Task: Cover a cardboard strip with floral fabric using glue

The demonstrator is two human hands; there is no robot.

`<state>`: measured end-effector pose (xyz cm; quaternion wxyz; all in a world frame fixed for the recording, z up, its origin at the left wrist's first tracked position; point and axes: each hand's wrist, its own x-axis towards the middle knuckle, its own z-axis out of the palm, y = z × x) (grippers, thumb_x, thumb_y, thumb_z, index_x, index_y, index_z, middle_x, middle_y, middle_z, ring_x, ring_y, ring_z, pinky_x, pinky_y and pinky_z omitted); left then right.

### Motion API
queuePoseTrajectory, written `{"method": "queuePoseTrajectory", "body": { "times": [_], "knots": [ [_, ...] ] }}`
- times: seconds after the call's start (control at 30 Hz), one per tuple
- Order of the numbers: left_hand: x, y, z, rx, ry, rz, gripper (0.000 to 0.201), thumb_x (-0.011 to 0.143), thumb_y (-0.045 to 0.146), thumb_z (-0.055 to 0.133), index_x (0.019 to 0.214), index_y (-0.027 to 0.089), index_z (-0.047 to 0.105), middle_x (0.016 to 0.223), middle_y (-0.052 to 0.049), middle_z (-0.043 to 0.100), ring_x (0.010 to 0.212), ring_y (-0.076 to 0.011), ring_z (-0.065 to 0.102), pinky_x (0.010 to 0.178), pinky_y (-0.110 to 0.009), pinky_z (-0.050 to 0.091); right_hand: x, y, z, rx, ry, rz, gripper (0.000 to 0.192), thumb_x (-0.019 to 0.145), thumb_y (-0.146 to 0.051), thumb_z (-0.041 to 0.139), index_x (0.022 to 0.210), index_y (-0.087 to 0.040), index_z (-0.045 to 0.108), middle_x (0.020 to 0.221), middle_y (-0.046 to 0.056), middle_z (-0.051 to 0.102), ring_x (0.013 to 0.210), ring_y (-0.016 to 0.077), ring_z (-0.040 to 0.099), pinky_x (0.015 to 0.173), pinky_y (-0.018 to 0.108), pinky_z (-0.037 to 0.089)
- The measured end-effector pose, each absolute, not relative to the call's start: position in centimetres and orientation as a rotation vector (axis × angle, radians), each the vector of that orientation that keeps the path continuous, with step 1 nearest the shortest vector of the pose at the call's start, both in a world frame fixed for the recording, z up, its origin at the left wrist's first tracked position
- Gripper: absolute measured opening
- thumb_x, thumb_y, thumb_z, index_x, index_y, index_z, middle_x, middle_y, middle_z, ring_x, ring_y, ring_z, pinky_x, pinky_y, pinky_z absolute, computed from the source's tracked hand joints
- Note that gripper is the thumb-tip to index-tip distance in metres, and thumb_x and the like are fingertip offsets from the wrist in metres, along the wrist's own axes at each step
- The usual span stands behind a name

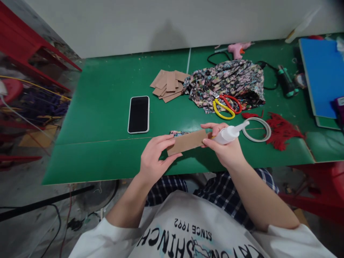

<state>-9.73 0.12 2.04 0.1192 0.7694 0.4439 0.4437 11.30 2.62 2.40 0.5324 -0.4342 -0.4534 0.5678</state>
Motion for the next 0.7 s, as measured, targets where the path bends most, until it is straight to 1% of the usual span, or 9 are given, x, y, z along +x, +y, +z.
{"method": "queuePoseTrajectory", "body": {
  "times": [0.13,0.3,0.33,0.4,0.43,0.5,0.57,0.63,0.7],
  "knots": [
    [-9.6,-0.1,1.6,1.971,1.309,1.319,0.044,0.065,0.023,0.076,0.105,0.020,0.056,0.105,-0.008,0.062,0.099,-0.0225,0.059,0.086,-0.037,0.049,11.7,2.6,2.4,-0.935,-1.109,1.360,0.028,0.062,-0.019,0.074,0.073,-0.022,0.049,0.097,0.002,0.064,0.093,0.0182,0.060,0.055,0.026,0.055],
    [-9.6,-0.2,1.3,1.649,1.262,1.361,0.049,0.063,0.022,0.077,0.108,0.022,0.056,0.104,-0.006,0.061,0.098,-0.0204,0.060,0.087,-0.033,0.049,12.0,2.4,2.6,-0.864,-1.185,1.353,0.029,0.062,-0.018,0.075,0.071,-0.022,0.048,0.094,0.001,0.067,0.080,0.0142,0.062,0.062,0.028,0.055],
    [-9.6,-0.2,1.4,1.617,1.234,1.369,0.046,0.064,0.022,0.077,0.106,0.021,0.057,0.103,-0.006,0.061,0.097,-0.0202,0.060,0.086,-0.033,0.049,12.1,2.3,2.6,-0.858,-1.194,1.351,0.029,0.062,-0.018,0.075,0.071,-0.022,0.048,0.093,0.001,0.068,0.079,0.0140,0.063,0.063,0.029,0.055],
    [-9.6,-0.1,1.6,1.598,1.208,1.353,0.034,0.067,0.024,0.074,0.098,0.020,0.060,0.098,-0.005,0.063,0.096,-0.0203,0.060,0.085,-0.033,0.049,12.1,2.2,2.7,-0.863,-1.192,1.348,0.030,0.061,-0.018,0.076,0.071,-0.022,0.047,0.087,0.000,0.069,0.077,0.0140,0.064,0.063,0.028,0.055],
    [-9.6,-0.1,1.7,1.599,1.233,1.325,0.026,0.070,0.026,0.071,0.093,0.019,0.062,0.094,-0.005,0.064,0.093,-0.0198,0.061,0.083,-0.032,0.049,12.0,2.2,2.7,-0.878,-1.178,1.356,0.030,0.062,-0.019,0.075,0.072,-0.022,0.047,0.084,0.000,0.069,0.073,0.0136,0.064,0.061,0.028,0.055],
    [-9.6,0.0,2.0,1.581,1.353,1.226,0.013,0.075,0.030,0.065,0.081,0.018,0.065,0.083,-0.003,0.066,0.082,-0.0174,0.062,0.077,-0.029,0.049,11.9,2.2,2.6,-0.938,-1.126,1.382,0.029,0.064,-0.020,0.074,0.074,-0.022,0.046,0.073,-0.002,0.068,0.059,0.0119,0.062,0.050,0.025,0.054],
    [-9.5,0.2,2.1,1.495,1.479,1.109,0.016,0.079,0.032,0.061,0.076,0.017,0.064,0.072,-0.001,0.066,0.070,-0.0143,0.062,0.069,-0.025,0.049,11.7,2.3,2.5,-1.039,-1.073,1.388,0.029,0.065,-0.023,0.073,0.075,-0.022,0.046,0.064,-0.004,0.064,0.047,0.0101,0.058,0.039,0.022,0.049],
    [-9.4,0.6,2.1,1.367,1.498,1.021,0.019,0.080,0.035,0.059,0.078,0.017,0.064,0.064,0.001,0.065,0.062,-0.0131,0.062,0.064,-0.023,0.048,11.6,2.5,2.2,-1.146,-1.049,1.357,0.030,0.064,-0.024,0.074,0.075,-0.021,0.046,0.058,-0.006,0.061,0.045,0.0096,0.056,0.034,0.019,0.044],
    [-9.4,1.0,2.0,1.242,1.420,0.983,0.022,0.080,0.036,0.059,0.088,0.016,0.064,0.063,0.001,0.066,0.060,-0.0132,0.063,0.063,-0.022,0.049,11.5,2.8,1.9,-1.227,-1.043,1.330,0.031,0.062,-0.025,0.075,0.075,-0.021,0.047,0.058,-0.006,0.059,0.046,0.0094,0.056,0.035,0.019,0.044]
  ]
}}
